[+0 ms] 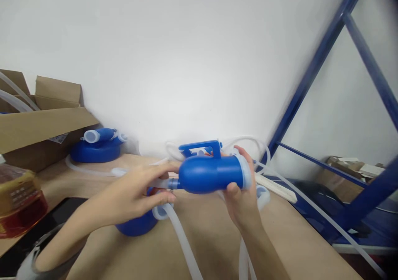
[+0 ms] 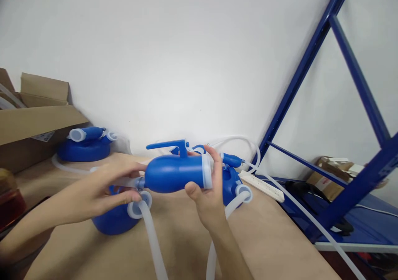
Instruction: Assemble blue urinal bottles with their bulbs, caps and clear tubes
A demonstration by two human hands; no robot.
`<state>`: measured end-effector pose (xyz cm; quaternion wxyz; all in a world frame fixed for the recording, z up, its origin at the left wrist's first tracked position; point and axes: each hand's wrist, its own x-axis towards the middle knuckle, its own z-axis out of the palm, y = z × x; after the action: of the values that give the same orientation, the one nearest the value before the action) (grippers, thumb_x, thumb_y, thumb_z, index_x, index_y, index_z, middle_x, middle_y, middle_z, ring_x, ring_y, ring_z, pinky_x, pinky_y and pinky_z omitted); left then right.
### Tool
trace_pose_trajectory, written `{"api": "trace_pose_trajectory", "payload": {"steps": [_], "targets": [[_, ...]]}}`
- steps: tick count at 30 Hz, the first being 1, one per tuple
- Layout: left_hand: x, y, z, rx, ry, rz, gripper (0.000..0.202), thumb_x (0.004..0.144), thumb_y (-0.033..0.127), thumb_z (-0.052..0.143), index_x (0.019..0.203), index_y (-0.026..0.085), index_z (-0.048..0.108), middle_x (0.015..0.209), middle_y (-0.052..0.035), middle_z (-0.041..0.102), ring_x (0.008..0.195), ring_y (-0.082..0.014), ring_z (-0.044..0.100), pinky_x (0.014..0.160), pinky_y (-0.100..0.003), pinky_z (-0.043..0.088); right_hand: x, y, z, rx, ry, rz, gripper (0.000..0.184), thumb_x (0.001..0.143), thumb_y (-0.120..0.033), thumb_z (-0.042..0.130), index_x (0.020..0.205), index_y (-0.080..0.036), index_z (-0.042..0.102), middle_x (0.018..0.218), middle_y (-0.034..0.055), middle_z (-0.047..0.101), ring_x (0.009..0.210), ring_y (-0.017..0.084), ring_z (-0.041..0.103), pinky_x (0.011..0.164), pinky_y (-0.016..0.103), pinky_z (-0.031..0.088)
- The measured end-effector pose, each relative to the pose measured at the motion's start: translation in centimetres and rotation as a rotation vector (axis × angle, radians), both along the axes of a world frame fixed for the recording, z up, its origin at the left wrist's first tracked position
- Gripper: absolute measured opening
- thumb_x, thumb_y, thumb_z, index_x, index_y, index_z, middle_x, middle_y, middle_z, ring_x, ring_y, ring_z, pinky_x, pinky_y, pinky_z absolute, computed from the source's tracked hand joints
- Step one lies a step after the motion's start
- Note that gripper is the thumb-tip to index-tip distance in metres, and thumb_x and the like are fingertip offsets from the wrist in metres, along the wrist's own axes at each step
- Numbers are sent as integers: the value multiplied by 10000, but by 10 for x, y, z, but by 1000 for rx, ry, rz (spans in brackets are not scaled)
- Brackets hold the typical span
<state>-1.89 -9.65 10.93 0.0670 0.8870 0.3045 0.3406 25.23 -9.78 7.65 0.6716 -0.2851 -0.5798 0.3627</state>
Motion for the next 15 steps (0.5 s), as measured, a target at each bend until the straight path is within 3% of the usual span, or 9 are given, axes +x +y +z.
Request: {"api": "trace_pose_trajectory", "payload": {"steps": [4, 6, 9, 11, 13, 15], "targets": [[-31, -9, 16, 126, -59, 153, 256, 1020, 380, 565, 1203, 266, 703, 1041, 5, 785, 868, -177, 725, 743, -230, 549, -14, -3, -6, -78, -166, 183, 1191, 772, -779, 736, 1641, -376, 29, 1560, 135, 481, 1434, 325, 512, 1164, 540, 444], [-43, -9, 21, 139, -175, 296, 294, 1001, 444, 572, 1151, 236, 715, 982, 6, 777, 822, -179, 697, 702, -229, 528, -26, -9, -7, -160, -373, 262, 1218, 792, -742, 746, 1657, -348, -15, 1588, 148, 458, 1499, 312, 438, 1225, 556, 355], [-52, 1, 17, -44, -346, 429, 441, 957, 612, 565, 870, 200, 694, 743, 4, 667, 654, -158, 569, 559, -227, 440, -45, -18, -10, -226, -849, 267, 1067, 817, -591, 810, 1656, -370, 189, 1703, 114, 312, 1596, 336, 242, 1267, 589, 255], [-55, 14, 6, -292, -437, 406, 551, 922, 703, 541, 691, 204, 575, 574, 33, 454, 521, -122, 395, 465, -228, 327, -57, -22, -17, -139, -1094, 247, 894, 845, -487, 815, 1607, -386, 358, 1729, 79, 267, 1607, 365, 187, 1268, 603, 242], [-57, 28, -11, -548, -542, 370, 582, 864, 766, 545, 692, 210, 546, 546, 71, 298, 477, -104, 267, 435, -229, 249, -67, -22, -26, -46, -1215, 202, 729, 871, -406, 795, 1533, -370, 490, 1692, 87, 341, 1551, 385, 319, 1234, 592, 325], [-58, 41, -30, -742, -596, 353, 587, 782, 783, 609, 779, 196, 593, 550, 98, 249, 469, -94, 209, 427, -225, 207, -72, -20, -34, -2, -1254, 156, 586, 895, -345, 756, 1453, -347, 574, 1619, 95, 437, 1417, 368, 505, 1160, 548, 441]]}}
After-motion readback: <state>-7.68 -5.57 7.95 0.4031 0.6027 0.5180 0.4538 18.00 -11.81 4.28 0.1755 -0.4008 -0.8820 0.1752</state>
